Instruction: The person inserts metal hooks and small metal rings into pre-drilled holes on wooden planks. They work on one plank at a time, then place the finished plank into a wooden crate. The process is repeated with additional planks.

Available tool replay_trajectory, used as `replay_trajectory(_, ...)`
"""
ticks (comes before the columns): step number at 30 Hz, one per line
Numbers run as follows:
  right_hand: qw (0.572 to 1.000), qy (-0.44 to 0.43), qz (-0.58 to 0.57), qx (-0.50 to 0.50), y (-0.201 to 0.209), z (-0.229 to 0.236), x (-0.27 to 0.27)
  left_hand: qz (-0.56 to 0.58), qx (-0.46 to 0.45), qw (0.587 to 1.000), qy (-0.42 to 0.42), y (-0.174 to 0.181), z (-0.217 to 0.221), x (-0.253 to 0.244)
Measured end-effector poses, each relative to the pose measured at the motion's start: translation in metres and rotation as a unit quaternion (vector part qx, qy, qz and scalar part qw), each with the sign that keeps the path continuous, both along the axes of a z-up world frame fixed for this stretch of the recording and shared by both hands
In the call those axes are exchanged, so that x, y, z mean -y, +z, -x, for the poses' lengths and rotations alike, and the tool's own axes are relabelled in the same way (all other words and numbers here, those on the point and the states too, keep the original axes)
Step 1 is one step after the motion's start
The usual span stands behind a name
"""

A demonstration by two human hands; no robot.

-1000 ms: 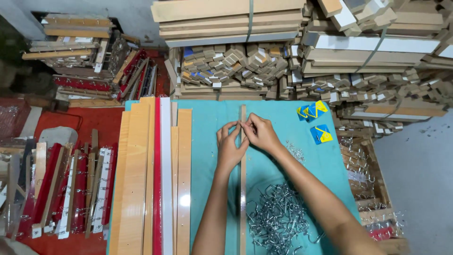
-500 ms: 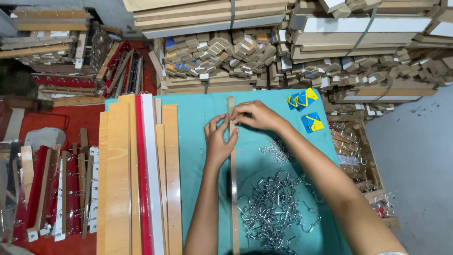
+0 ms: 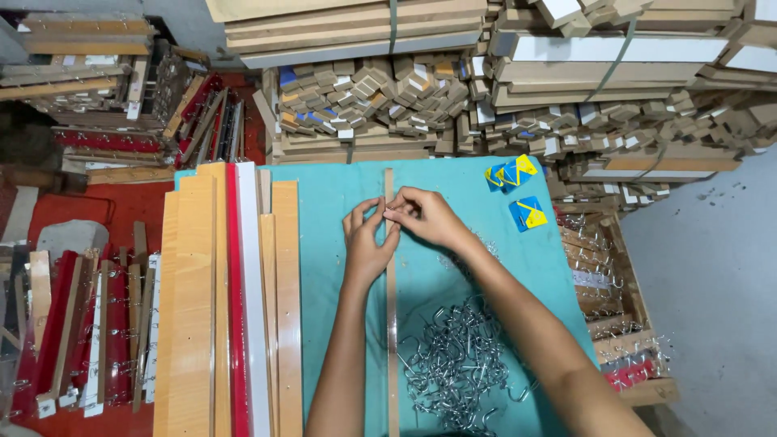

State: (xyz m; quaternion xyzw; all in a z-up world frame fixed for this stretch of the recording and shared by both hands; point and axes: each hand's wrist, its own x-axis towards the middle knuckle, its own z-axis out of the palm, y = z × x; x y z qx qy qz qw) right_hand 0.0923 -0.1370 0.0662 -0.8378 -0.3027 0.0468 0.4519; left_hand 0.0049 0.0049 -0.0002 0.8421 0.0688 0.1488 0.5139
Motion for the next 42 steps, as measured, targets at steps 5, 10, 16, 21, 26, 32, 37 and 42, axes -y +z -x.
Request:
replay_trajectory(5, 0.975, 0.206, 0.038, 0.068, 0.065, -0.009, 0.004, 0.018, 0.005, 1.000, -0.004, 0.012, 0.004, 0.001)
replay_trajectory(10, 0.962, 0.235, 0.043, 0.131, 0.042, -0.026, 0.004, 0.010, 0.003, 1.000, -0.010, 0.011, 0.004, 0.002)
replay_trajectory(16, 0.964, 0.112, -0.012, 0.241, -0.014, -0.009, -0.005, 0.015, 0.004, 1.000, -0.005, 0.002, 0.002, 0.000)
replay_trajectory(21, 0.979, 0.049, -0.031, 0.197, -0.002, 0.006, 0.001, 0.003, 0.001, 1.000, -0.008, 0.000, 0.003, 0.001)
replay_trajectory(26, 0.969, 0.219, 0.027, 0.114, 0.062, 0.001, 0.002, 0.002, 0.018, 1.000, -0.005, -0.001, 0.002, -0.001)
replay_trajectory(32, 0.960, 0.220, 0.049, 0.167, 0.039, -0.017, 0.000, 0.012, 0.006, 1.000, -0.003, 0.000, 0.004, 0.002)
replay_trajectory(37, 0.974, 0.092, -0.010, 0.207, -0.029, -0.011, -0.004, 0.007, 0.006, 1.000, 0.001, -0.007, 0.002, 0.001)
replay_trajectory(42, 0.989, 0.056, -0.029, 0.133, -0.004, 0.000, -0.003, 0.007, 0.006, 1.000, 0.005, -0.001, 0.005, -0.002)
